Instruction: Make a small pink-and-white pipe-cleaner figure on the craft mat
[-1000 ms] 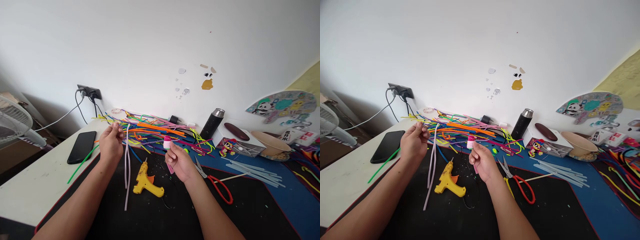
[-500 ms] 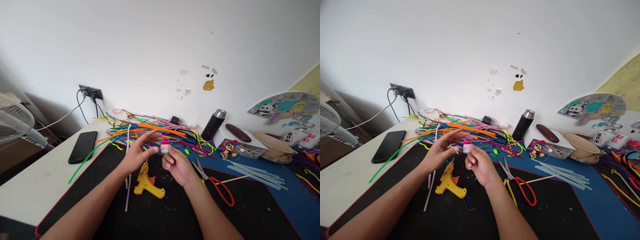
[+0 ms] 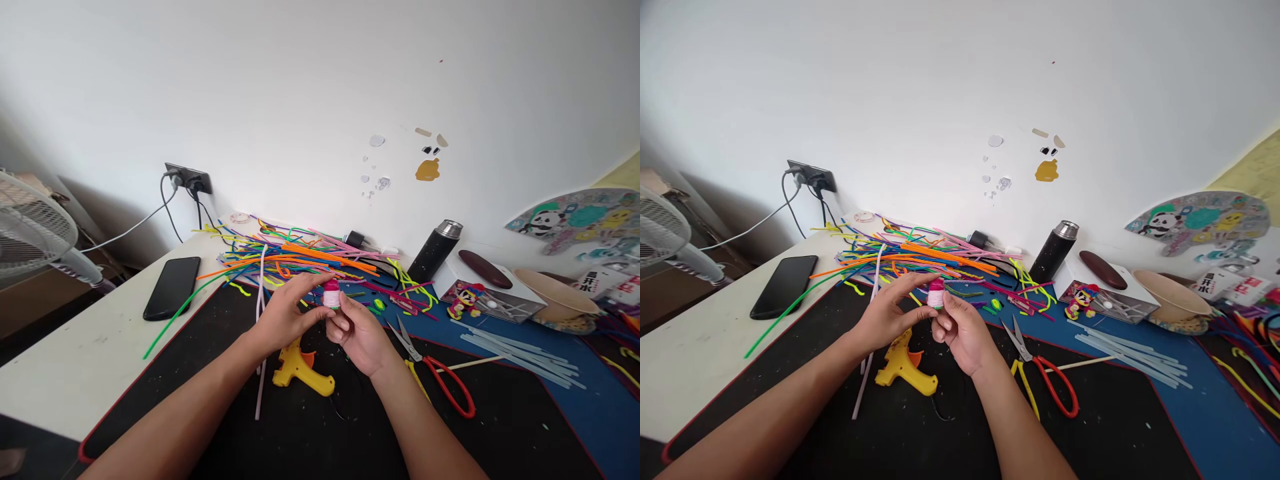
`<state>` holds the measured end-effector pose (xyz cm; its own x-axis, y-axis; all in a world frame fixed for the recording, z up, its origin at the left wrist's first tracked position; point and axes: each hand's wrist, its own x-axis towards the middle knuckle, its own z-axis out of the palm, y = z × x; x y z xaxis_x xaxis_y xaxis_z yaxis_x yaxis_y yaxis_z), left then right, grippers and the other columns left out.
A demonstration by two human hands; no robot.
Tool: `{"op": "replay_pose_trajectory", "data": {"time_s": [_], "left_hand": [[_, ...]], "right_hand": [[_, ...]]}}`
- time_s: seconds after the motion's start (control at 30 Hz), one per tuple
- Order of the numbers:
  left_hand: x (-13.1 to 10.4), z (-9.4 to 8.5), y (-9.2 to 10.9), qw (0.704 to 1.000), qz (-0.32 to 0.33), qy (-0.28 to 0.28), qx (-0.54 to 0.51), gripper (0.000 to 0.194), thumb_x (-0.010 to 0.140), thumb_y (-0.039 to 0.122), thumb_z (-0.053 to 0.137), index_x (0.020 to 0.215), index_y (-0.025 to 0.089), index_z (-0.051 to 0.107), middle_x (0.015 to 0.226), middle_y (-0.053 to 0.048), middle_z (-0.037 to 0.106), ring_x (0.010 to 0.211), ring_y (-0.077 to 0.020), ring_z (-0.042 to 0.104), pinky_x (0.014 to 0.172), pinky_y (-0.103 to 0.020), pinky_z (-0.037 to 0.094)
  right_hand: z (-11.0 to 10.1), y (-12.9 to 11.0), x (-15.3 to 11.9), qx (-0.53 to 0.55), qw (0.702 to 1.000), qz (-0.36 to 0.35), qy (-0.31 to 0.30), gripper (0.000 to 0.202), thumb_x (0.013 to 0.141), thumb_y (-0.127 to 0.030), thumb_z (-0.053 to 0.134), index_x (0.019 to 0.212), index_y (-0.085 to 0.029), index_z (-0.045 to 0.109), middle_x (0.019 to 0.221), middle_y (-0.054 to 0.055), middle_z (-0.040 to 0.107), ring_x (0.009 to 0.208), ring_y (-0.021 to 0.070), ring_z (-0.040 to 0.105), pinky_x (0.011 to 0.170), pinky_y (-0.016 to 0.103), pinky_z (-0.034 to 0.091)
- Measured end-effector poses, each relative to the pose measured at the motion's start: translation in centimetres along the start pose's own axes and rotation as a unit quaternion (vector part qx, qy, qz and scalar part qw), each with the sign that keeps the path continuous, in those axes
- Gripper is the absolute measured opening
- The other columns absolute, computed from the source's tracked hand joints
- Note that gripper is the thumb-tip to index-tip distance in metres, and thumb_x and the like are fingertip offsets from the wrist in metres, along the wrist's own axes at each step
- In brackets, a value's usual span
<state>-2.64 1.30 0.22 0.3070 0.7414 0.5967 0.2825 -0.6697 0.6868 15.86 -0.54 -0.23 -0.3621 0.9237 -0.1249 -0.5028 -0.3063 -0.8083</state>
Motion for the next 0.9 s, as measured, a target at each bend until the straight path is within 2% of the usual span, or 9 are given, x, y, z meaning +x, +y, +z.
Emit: {"op": "replay_pose_trajectory", "data": {"time_s": [0.23,0.57,0.77,0.9], "left_hand": [[-0.01,0.01,-0.13,0.999,0.026,0.009,0.026,0.045,0.093,0.036,0.077,0.137,0.029,0.070,0.123,-0.010,0.078,0.113,-0.0288,0.072,0.101,-0.040,0.053],[-0.09,0.32,-0.15,0.998,0.022,0.032,0.050,0.041,0.090,0.037,0.080,0.129,0.028,0.073,0.117,-0.010,0.081,0.108,-0.0298,0.074,0.098,-0.041,0.054],[-0.11,0.27,-0.50,0.989,0.084,0.049,0.107,0.041,0.094,0.035,0.077,0.132,0.024,0.068,0.116,-0.010,0.079,0.106,-0.0268,0.073,0.095,-0.040,0.056],[-0.03,0.16,-0.46,0.986,0.103,0.050,0.125,0.038,0.095,0.032,0.076,0.131,0.023,0.067,0.113,-0.009,0.079,0.104,-0.0254,0.073,0.093,-0.038,0.056]], "right_hand": [[-0.01,0.09,-0.02,0.012,1.000,0.004,0.000,0.049,0.077,-0.060,0.090,0.074,-0.019,0.064,0.054,-0.009,0.040,0.050,0.0093,0.039,0.052,0.025,0.031],[-0.03,0.21,0.11,0.012,1.000,0.005,0.004,0.051,0.076,-0.061,0.090,0.074,-0.018,0.063,0.053,-0.009,0.041,0.049,0.0088,0.040,0.051,0.025,0.032],[-0.04,0.21,0.08,-0.056,0.997,-0.033,0.030,0.055,0.081,-0.067,0.082,0.071,-0.019,0.058,0.058,-0.005,0.050,0.050,0.0108,0.049,0.051,0.025,0.034],[0.15,0.33,0.03,-0.108,0.992,-0.062,0.034,0.047,0.082,-0.060,0.085,0.075,-0.019,0.063,0.055,-0.007,0.046,0.050,0.0102,0.046,0.051,0.026,0.033]]}}
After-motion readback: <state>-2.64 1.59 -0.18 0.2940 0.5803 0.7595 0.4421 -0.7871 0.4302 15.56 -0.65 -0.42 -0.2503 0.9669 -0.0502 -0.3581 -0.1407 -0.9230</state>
